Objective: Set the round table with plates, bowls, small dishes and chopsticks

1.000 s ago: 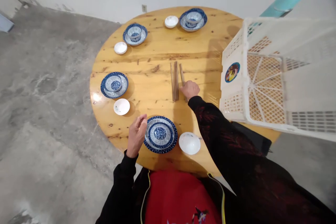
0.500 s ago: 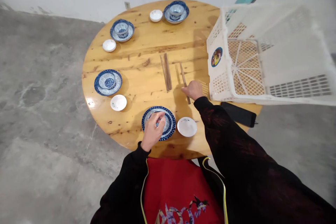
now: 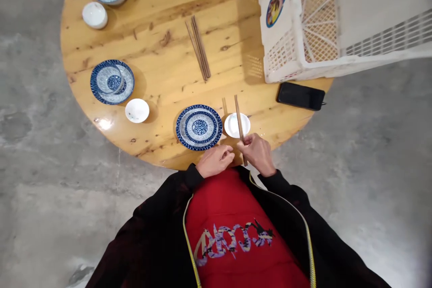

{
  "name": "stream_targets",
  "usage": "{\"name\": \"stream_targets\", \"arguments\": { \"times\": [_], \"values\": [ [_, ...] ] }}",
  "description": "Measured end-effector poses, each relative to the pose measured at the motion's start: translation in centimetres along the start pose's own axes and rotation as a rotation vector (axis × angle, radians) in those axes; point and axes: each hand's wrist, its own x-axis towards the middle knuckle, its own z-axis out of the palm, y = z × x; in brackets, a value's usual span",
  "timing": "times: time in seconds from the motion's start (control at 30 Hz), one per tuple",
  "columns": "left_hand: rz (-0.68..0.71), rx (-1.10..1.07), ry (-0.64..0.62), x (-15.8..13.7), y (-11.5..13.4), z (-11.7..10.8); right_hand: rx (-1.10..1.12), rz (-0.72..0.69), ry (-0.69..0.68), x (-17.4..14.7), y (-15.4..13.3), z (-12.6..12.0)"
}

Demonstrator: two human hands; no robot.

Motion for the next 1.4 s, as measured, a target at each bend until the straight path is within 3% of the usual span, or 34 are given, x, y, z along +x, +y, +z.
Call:
{"name": "stream_targets", "arguments": {
  "times": [0.13, 0.37, 0.67, 1.4],
  "values": [
    [0.036, 0.004, -0.015, 0.0, 0.2, 0.1, -0.049, 0.031, -0.023, 0.0, -0.5, 1.2],
    [-0.047, -0.009, -0.07, 0.4, -0.5, 0.5, -0.099, 0.009, -0.017, 0.2, -0.4, 2.3],
    [-0.036, 0.081, -0.085, 1.0, -0.3, 1.4, -0.232, -0.017, 0.034, 0.3, -0.9, 2.0],
    [-0.048, 0.11, -0.045, 0.8, 0.3, 2.2, -0.272, -0.08, 0.0, 0.7, -1.3, 1.1]
  ]
}}
